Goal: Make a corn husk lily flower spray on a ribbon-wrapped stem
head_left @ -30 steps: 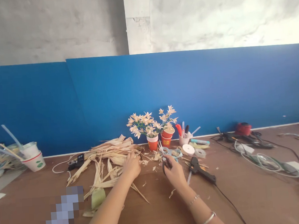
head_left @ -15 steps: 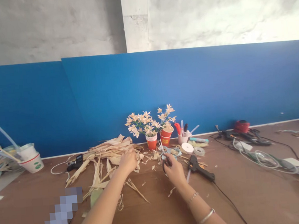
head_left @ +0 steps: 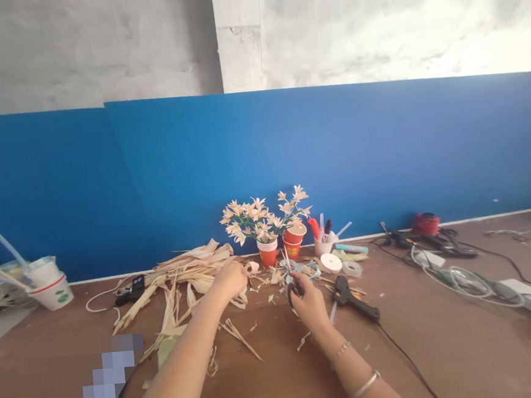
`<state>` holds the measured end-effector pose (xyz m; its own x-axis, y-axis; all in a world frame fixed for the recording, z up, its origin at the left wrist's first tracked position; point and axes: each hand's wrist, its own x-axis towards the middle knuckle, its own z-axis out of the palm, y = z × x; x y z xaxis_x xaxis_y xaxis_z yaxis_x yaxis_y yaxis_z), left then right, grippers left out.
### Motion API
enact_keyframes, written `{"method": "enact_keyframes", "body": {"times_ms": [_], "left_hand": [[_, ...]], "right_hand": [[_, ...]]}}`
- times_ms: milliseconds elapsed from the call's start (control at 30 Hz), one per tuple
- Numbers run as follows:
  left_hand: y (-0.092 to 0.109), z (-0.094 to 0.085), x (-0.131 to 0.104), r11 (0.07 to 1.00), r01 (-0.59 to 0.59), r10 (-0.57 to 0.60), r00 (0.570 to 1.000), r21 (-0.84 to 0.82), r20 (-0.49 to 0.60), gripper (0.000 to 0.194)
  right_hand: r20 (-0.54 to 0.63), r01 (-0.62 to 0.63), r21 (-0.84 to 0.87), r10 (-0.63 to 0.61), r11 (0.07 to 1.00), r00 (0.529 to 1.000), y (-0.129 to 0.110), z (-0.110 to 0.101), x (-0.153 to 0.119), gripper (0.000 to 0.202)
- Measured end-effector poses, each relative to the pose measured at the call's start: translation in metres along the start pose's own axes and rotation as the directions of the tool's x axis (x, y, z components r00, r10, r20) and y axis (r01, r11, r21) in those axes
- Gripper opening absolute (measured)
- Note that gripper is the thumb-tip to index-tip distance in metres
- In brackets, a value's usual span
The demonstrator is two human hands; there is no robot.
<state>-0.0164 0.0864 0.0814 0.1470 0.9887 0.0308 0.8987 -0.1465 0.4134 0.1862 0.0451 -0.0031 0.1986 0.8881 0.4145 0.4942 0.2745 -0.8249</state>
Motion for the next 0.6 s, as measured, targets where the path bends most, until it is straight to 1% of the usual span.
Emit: {"method": "enact_keyframes", "body": {"times_ms": [67,100,133,200,267,333,400,433,500,567,600], "left_hand": [[0.011,0.010,0.006,0.969,0.036,-0.025,0.999,-0.244,0.048,0.028],[0.016,0.016,0.009,0.929,0.058,-0.034,0.997,-0.364,0.070,0.029],[0.020,0.023,0.010,0.876,0.074,-0.038,0.996,-0.477,0.085,0.032],[0.026,0.034,0.008,0.741,0.114,-0.036,0.991,-0.662,0.131,0.034],[0.027,0.042,0.001,0.590,0.147,-0.006,0.984,-0.794,0.178,0.035],[0.026,0.049,-0.010,0.449,0.183,0.022,0.976,-0.874,0.216,0.036],[0.026,0.055,-0.022,0.332,0.219,0.029,0.970,-0.918,0.242,0.036],[0.027,0.058,-0.026,0.284,0.233,0.025,0.968,-0.930,0.250,0.035],[0.030,0.064,-0.035,0.211,0.254,0.005,0.965,-0.944,0.261,0.033],[0.033,0.070,-0.042,0.158,0.254,-0.013,0.967,-0.954,0.256,0.034],[0.034,0.073,-0.045,0.148,0.239,-0.020,0.971,-0.960,0.239,0.036]], "right_hand": [[0.002,-0.021,0.062,0.021,0.998,1.000,0.001,0.001,0.000,0.033],[0.005,-0.033,0.105,0.033,0.994,0.999,0.001,0.001,0.000,0.033],[0.013,-0.050,0.156,0.049,0.986,0.999,0.001,0.002,0.001,0.032],[0.046,-0.103,0.282,0.093,0.954,0.995,0.000,0.003,0.001,0.033],[0.111,-0.170,0.421,0.135,0.891,0.985,-0.004,0.005,0.000,0.036],[0.203,-0.233,0.538,0.144,0.810,0.969,-0.010,0.009,-0.003,0.041],[0.293,-0.260,0.602,0.094,0.755,0.951,-0.016,0.015,-0.008,0.045],[0.321,-0.254,0.611,0.059,0.750,0.945,-0.019,0.019,-0.012,0.045],[0.337,-0.223,0.595,0.012,0.772,0.941,-0.023,0.025,-0.018,0.042],[0.336,-0.217,0.569,0.016,0.793,0.942,-0.025,0.028,-0.023,0.037],[0.336,-0.230,0.564,0.034,0.793,0.941,-0.025,0.029,-0.024,0.035]]}}
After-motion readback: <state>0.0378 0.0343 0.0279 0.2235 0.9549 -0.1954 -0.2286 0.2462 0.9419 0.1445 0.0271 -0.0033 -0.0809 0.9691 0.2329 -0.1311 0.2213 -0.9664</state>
